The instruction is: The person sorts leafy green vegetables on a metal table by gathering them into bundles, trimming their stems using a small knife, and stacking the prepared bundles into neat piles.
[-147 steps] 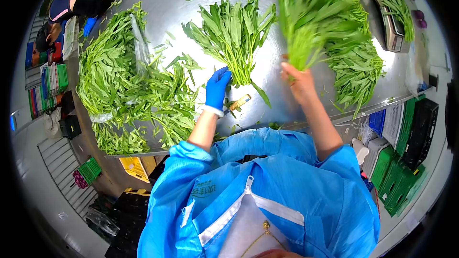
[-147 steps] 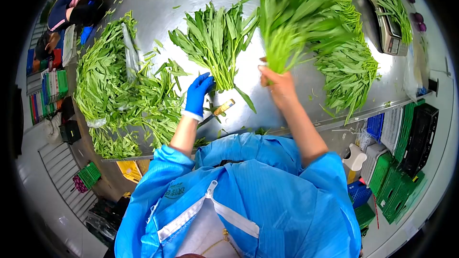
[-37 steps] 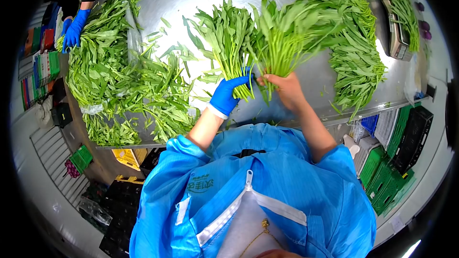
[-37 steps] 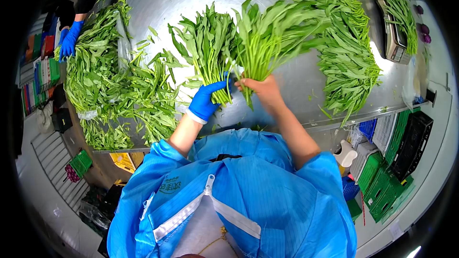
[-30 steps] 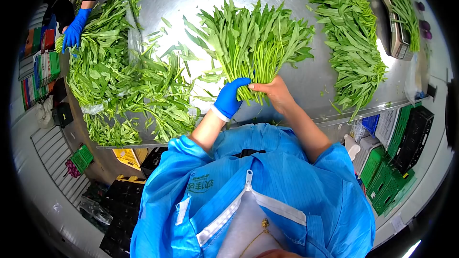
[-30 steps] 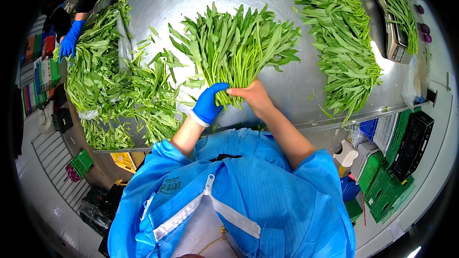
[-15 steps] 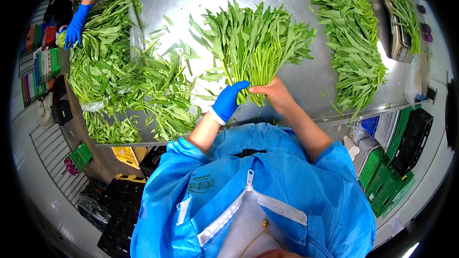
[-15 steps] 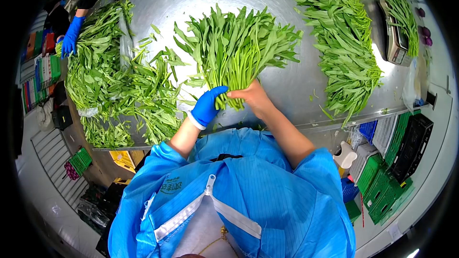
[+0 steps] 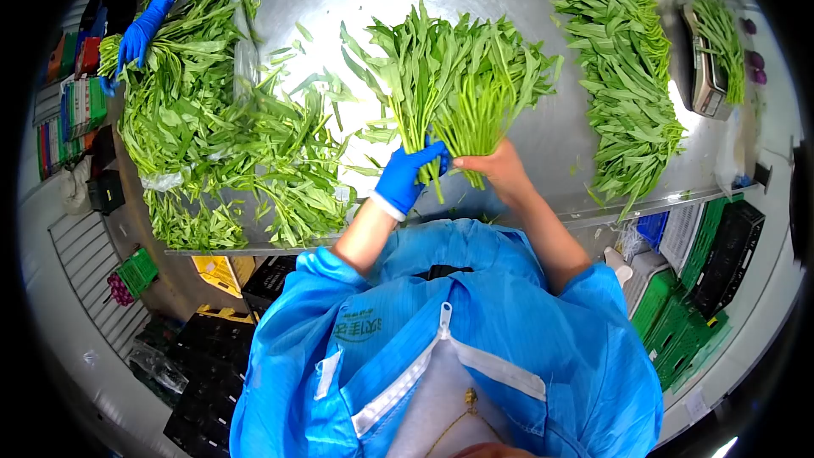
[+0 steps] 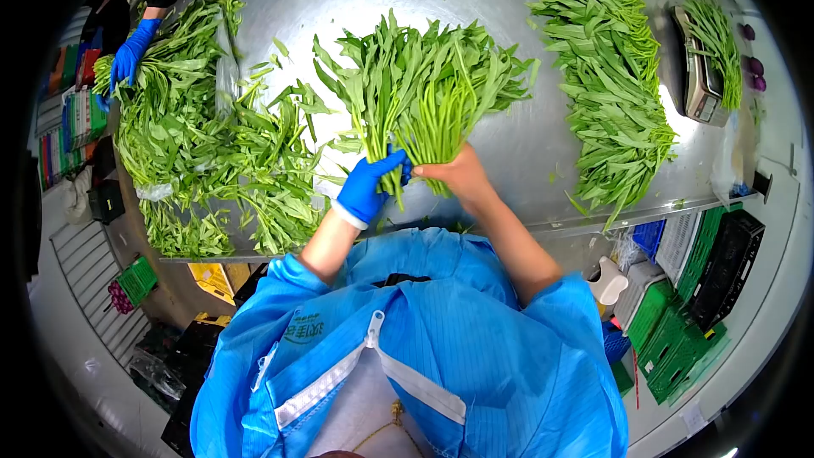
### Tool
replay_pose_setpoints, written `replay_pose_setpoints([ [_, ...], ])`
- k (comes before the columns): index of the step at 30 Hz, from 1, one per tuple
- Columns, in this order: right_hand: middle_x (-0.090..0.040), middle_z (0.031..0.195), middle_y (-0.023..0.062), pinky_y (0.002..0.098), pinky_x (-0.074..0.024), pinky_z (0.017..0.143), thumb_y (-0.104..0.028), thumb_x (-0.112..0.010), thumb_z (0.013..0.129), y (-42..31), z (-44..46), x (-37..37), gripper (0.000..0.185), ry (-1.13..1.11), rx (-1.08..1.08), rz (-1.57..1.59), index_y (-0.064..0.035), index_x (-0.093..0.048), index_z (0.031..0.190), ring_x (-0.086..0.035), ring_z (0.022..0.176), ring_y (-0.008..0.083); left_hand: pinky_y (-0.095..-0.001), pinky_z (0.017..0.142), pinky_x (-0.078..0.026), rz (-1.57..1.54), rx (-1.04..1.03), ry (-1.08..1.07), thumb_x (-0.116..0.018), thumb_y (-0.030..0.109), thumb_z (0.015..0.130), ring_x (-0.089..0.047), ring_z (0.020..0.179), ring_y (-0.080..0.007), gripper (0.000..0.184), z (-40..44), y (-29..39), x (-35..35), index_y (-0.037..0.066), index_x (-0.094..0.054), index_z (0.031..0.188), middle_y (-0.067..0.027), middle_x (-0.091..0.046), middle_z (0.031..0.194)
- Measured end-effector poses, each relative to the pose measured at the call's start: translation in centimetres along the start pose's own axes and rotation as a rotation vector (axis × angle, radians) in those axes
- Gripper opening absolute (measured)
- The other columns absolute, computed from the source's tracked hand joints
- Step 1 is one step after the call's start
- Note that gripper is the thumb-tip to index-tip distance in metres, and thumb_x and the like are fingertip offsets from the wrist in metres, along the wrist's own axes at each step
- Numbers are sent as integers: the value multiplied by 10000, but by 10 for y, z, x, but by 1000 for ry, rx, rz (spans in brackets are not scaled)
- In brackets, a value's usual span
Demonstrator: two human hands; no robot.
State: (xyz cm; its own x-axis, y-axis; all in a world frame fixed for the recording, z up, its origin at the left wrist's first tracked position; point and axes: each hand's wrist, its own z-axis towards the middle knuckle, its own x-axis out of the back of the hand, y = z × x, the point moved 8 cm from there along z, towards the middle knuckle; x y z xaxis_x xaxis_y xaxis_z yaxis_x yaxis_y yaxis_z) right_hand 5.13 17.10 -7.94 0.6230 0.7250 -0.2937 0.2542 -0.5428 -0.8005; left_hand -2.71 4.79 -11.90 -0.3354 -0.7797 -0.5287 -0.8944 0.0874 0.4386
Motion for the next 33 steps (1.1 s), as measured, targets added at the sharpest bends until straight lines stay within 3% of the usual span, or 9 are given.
replay_pose_setpoints([
  [3, -645, 1002, 68, 306, -501, 787, 33, -733, 702, -21, -11, 22, 430, 5, 46, 74, -7, -576, 1100, -623, 883, 164, -305, 685, -520, -44, -12, -23, -632, 144, 877, -616, 750, -180, 234, -13, 33, 13, 27, -577, 1072, -74, -623, 886],
  [6, -637, 985, 50, 288, -491, 790, 34, -768, 668, -35, -23, 33, 504, -96, 38, 194, -18, -553, 1121, -605, 889, 146, -246, 608, -437, -321, -297, -13, -573, 182, 930, -491, 616, -91, 274, -21, 82, 51, 33, -554, 1158, -26, -596, 847],
  [9, -635, 1008, 51, 292, -489, 801, 32, -731, 704, -33, -14, 46, 433, 111, 38, -23, -9, -570, 1104, -606, 898, 156, -214, 555, -330, -527, -436, -111, -521, 154, 961, -334, 542, -41, 297, -24, 117, 43, 39, -499, 1234, 33, -554, 817],
  [12, -635, 967, 46, 271, -487, 755, 40, -753, 681, -26, -6, 45, 438, 138, 57, -14, -15, -571, 1075, -603, 855, 139, -204, 538, -324, -273, -405, -24, -570, 126, 931, -342, 541, -41, 252, -23, 102, 24, 43, -527, 1165, 31, -483, 739],
  [15, -637, 976, 44, 272, -484, 762, 36, -748, 686, -26, -11, 32, 430, 138, 62, -27, -19, -569, 1073, -598, 856, 138, -217, 577, -409, -48, -358, 126, -621, 97, 886, -494, 602, -89, 113, -31, 79, -9, 52, -543, 953, -63, -603, 837],
  [19, -641, 994, 52, 282, -483, 784, 16, -747, 696, -28, -16, 23, 425, 133, 100, -57, -17, -566, 1080, -595, 873, 133, -263, 660, -474, 123, -391, 68, -655, 33, 827, -595, 766, -141, 134, -27, 60, -43, 68, -529, 792, -130, -644, 976],
  [23, -645, 1007, 63, 286, -491, 791, 0, -745, 710, -26, -16, 19, 452, 121, 181, -184, 1, -558, 1122, -604, 878, 138, -230, 642, -453, 378, -646, 24, -699, -33, 760, -569, 685, -114, 205, -20, 59, -70, 53, -513, 750, -76, -629, 895],
  [30, -645, 1007, 68, 293, -489, 803, -21, -733, 733, -29, -17, 14, 443, 101, 244, -325, 10, -557, 1139, -603, 892, 141, -238, 639, -450, 407, -574, 68, -713, -20, 762, -547, 682, -111, 217, -12, 48, -68, 52, -508, 760, -47, -605, 793],
  [33, -648, 1011, 73, 297, -487, 809, 8, -728, 723, -12, -14, 22, 435, 129, 40, 60, 7, -564, 1126, -610, 895, 154, -255, 661, -464, 395, -448, -35, -693, 9, 790, -541, 673, -124, 203, -13, 46, -62, 68, -498, 780, -42, -585, 781],
])
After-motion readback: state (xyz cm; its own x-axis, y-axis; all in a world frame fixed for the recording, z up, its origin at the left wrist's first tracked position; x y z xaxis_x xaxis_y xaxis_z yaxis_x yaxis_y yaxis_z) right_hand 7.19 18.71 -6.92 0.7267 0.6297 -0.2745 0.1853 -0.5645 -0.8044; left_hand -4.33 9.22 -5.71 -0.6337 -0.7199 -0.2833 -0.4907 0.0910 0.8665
